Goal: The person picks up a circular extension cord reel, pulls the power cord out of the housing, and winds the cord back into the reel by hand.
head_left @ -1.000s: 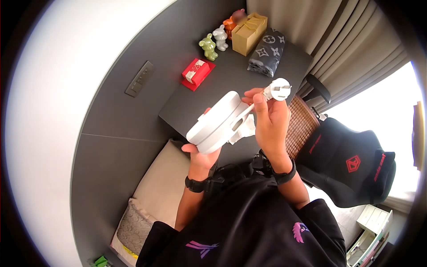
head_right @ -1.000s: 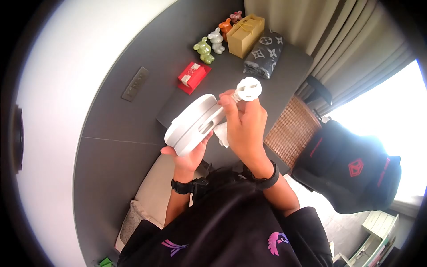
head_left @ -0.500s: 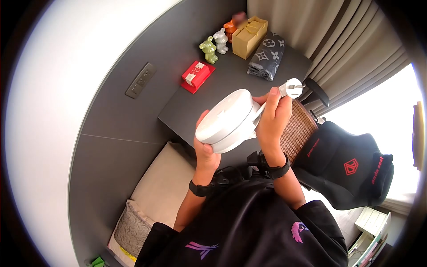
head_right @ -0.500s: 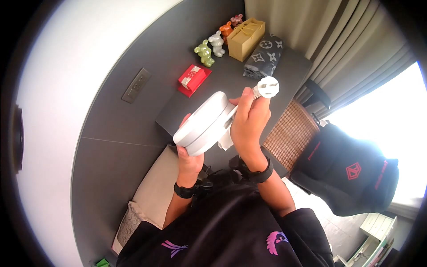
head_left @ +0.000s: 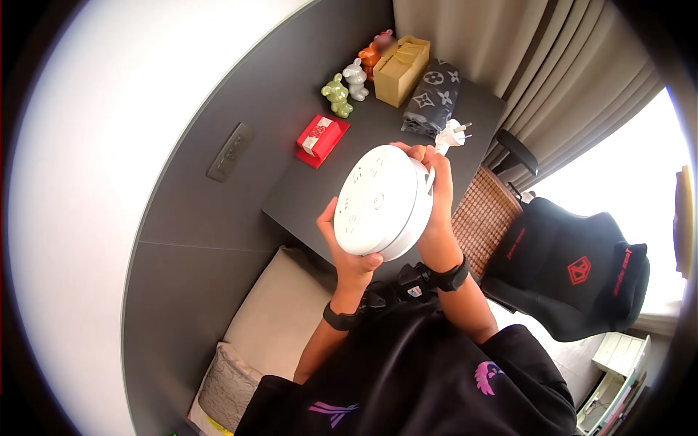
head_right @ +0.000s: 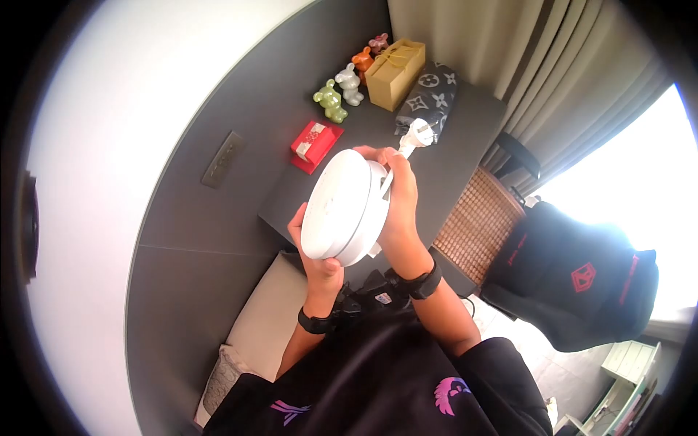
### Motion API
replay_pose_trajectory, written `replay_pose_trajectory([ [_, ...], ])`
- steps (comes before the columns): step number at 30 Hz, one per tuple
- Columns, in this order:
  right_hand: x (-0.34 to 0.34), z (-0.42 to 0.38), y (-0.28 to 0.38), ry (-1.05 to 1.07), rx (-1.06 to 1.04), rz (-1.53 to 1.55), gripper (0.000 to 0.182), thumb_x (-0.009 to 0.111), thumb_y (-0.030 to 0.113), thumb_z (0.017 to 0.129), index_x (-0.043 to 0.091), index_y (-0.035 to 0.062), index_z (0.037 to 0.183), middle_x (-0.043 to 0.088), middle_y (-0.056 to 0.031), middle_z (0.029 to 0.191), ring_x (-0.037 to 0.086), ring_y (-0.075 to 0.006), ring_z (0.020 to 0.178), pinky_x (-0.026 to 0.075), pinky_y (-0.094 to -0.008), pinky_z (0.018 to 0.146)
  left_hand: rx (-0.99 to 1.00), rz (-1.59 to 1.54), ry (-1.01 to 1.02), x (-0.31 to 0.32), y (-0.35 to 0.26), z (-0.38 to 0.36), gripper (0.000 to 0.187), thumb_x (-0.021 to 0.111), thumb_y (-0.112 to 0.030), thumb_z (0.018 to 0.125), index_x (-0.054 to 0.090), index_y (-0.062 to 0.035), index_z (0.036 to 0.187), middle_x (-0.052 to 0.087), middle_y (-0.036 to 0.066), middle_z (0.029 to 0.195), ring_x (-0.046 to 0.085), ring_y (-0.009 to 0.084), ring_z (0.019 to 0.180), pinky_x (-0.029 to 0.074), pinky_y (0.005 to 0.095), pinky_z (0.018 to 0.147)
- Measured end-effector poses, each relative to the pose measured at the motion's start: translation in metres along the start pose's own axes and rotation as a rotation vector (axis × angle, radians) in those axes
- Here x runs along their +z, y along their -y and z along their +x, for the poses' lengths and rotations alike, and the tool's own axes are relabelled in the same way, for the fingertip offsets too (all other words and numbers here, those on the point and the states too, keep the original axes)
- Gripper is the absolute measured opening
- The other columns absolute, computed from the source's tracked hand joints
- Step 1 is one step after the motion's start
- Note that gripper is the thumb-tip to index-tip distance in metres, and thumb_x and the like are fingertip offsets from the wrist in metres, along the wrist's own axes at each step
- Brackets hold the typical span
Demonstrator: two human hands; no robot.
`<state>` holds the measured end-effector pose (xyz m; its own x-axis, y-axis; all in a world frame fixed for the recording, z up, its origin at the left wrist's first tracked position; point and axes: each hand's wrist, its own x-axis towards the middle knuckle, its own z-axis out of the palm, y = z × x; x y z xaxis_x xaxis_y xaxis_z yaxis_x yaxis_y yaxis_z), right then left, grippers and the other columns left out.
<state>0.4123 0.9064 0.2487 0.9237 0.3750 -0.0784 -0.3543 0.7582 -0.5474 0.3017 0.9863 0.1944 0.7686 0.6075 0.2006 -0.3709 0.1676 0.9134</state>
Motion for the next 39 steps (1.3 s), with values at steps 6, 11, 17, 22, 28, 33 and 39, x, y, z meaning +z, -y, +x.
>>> replay_pose_trajectory([
  [6,-0.001,-0.012,-0.007,0.185,-0.095,-0.03,0.028,0.048,0.032,0.093,0.049,0.0092,0.109,0.049,-0.018,0.131,0.054,-0.0275,0.115,0.047,-0.0376,0.097,-0.036,-0.009,-0.004,0.002,-0.004,0.003,0.127,0.085,-0.07,0.052,0.023,-0.003,0.14,0.038,0.013,0.136,0.039,0.025,0.131,0.035,0.0411,0.109],
  [11,-0.012,-0.009,-0.013,0.215,-0.194,-0.129,0.032,0.046,0.034,0.094,0.048,0.0087,0.113,0.048,-0.018,0.131,0.052,-0.0274,0.117,0.043,-0.0382,0.101,-0.078,-0.026,-0.013,-0.001,0.0,0.0,0.124,0.084,-0.069,0.055,0.023,-0.0027,0.139,0.036,0.013,0.136,0.038,0.0255,0.13,0.033,0.0412,0.109],
  [17,-0.024,-0.007,-0.003,0.074,-0.236,-0.356,0.039,0.038,0.034,0.1,0.055,0.0031,0.115,0.058,-0.0144,0.121,0.056,-0.0225,0.111,0.046,-0.0344,0.098,-0.172,0.166,0.167,-0.013,-0.006,-0.003,0.121,0.086,-0.065,0.055,0.022,-0.0032,0.136,0.033,0.017,0.137,0.037,0.0278,0.13,0.033,0.0418,0.109],
  [22,-0.042,-0.018,-0.009,0.003,0.07,-0.258,0.045,0.037,0.034,0.1,0.062,-0.0015,0.112,0.066,-0.0102,0.104,0.063,-0.0174,0.091,0.05,-0.029,0.084,-0.095,0.413,0.528,-0.023,-0.032,0.006,0.129,0.09,-0.056,0.055,0.015,-0.0028,0.145,0.017,0.027,0.151,0.025,0.0381,0.141,0.027,0.0484,0.113],
  [28,-0.032,-0.042,0.012,0.183,0.19,-0.613,0.044,0.039,0.028,0.098,0.067,-0.0041,0.107,0.068,-0.0112,0.094,0.065,-0.0152,0.082,0.051,-0.0265,0.075,-0.126,0.539,0.834,-0.02,-0.067,0.006,0.134,0.093,-0.044,0.052,0.012,-0.0035,0.15,0.011,0.03,0.154,0.017,0.0434,0.144,0.022,0.0516,0.115],
  [33,-0.047,-0.05,0.009,0.276,0.206,-0.714,0.043,0.035,0.026,0.098,0.066,-0.0037,0.104,0.069,-0.0136,0.094,0.065,-0.0165,0.085,0.051,-0.029,0.08,-0.162,0.526,0.847,-0.018,-0.071,-0.005,0.13,0.094,-0.033,0.046,0.017,-0.0058,0.147,0.022,0.026,0.147,0.026,0.0407,0.138,0.027,0.0496,0.111],
  [39,-0.057,-0.077,0.018,0.145,0.36,-0.85,0.038,0.039,0.024,0.098,0.065,-0.003,0.094,0.063,-0.0083,0.084,0.057,-0.0138,0.08,0.045,-0.0286,0.074,-0.136,0.45,0.847,-0.027,-0.053,-0.032,0.129,0.096,-0.031,0.041,0.021,-0.0093,0.145,0.024,0.024,0.145,0.031,0.0383,0.134,0.034,0.0492,0.107],
])
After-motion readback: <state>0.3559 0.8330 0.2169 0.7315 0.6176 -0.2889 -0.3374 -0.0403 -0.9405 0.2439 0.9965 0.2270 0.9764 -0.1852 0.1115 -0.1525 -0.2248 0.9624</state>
